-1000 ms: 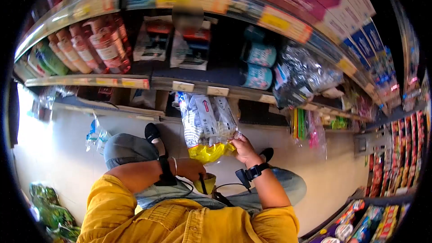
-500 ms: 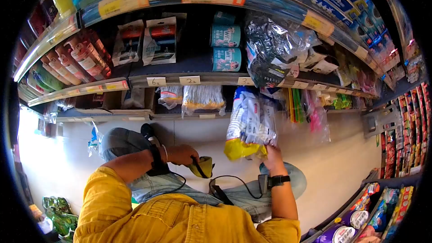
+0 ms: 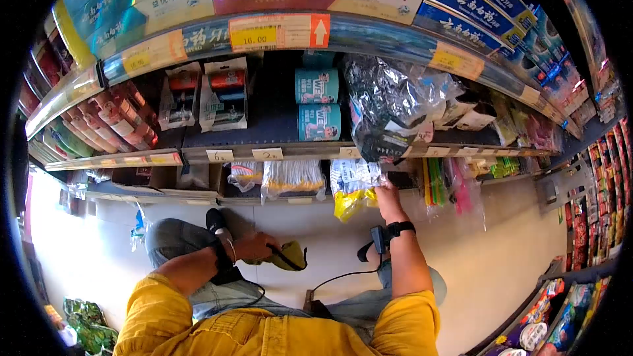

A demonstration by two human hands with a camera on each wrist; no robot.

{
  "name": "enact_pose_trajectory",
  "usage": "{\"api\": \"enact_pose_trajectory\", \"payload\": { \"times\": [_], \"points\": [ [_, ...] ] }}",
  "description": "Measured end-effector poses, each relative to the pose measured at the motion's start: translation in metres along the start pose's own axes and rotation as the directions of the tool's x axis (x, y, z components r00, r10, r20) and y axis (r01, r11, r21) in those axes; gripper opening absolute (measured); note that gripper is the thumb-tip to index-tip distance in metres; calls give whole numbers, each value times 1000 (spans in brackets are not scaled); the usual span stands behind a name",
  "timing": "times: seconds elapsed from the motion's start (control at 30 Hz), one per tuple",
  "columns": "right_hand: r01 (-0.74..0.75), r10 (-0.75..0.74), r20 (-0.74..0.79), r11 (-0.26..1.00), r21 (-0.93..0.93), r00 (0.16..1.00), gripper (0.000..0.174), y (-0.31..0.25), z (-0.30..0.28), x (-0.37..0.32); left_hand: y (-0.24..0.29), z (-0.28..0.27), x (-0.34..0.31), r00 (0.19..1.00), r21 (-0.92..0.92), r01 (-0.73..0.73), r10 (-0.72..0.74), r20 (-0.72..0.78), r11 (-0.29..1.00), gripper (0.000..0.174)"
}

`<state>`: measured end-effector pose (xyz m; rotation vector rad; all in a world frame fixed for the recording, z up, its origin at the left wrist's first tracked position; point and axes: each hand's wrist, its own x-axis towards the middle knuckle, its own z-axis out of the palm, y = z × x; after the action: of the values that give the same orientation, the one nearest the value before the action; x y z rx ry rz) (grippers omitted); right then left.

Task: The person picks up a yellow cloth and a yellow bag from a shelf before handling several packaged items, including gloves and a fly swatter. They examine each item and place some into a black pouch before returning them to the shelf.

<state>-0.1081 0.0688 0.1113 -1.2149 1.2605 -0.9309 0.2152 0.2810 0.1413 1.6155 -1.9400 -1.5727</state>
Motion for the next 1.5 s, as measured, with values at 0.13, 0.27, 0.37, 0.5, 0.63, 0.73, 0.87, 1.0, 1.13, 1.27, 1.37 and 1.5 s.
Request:
{"api": "enact_pose_trajectory", "payload": {
  "times": [0.13,0.27,0.37,0.5,0.63,0.73,0.87,1.0,1.13,1.27,1.37,1.5],
  "points": [
    [-16,15,6,999,32,1000,18,-15,20,32,-19,6,4,997,-53,71,-70,24,996,30],
    [-369,337,156,883,291,928,20,-3,33,59,-26,6,8,1000,-64,1,-2,-25,998,32],
    [-267,271,-97,962,53,958,24,42,36,79,-38,12,12,999,-58,44,-45,-27,997,32],
    [-117,119,-129,993,23,985,22,114,37,107,-6,-4,7,997,-122,75,-75,4,990,31],
    [-173,167,58,979,111,984,27,33,55,65,-16,5,10,993,-122,-42,29,-110,992,30],
    [-73,78,40,991,-115,996,35,56,56,80,-10,2,11,994,-228,25,-49,-100,973,30],
    [-91,21,-215,943,-321,976,50,15,52,38,-6,1,13,979,-203,-89,48,-197,975,30],
    [-188,91,-284,922,-338,955,50,3,40,-23,-3,-3,10,968,-272,-139,73,-242,952,31],
    [-306,317,44,938,-164,947,50,-14,47,-82,15,-20,1,971,-385,-183,105,-217,905,35],
    [13,14,332,997,-81,943,61,-11,76,-123,34,-31,-1,968,-628,-249,167,-189,737,35],
    [-202,3,529,926,318,849,76,-8,83,-135,35,-25,0,913,-802,-408,220,-345,436,31],
    [-264,-103,614,838,477,782,88,-82,94,-156,47,-33,-6,945,-934,-310,162,-283,176,30]
  ]
}}
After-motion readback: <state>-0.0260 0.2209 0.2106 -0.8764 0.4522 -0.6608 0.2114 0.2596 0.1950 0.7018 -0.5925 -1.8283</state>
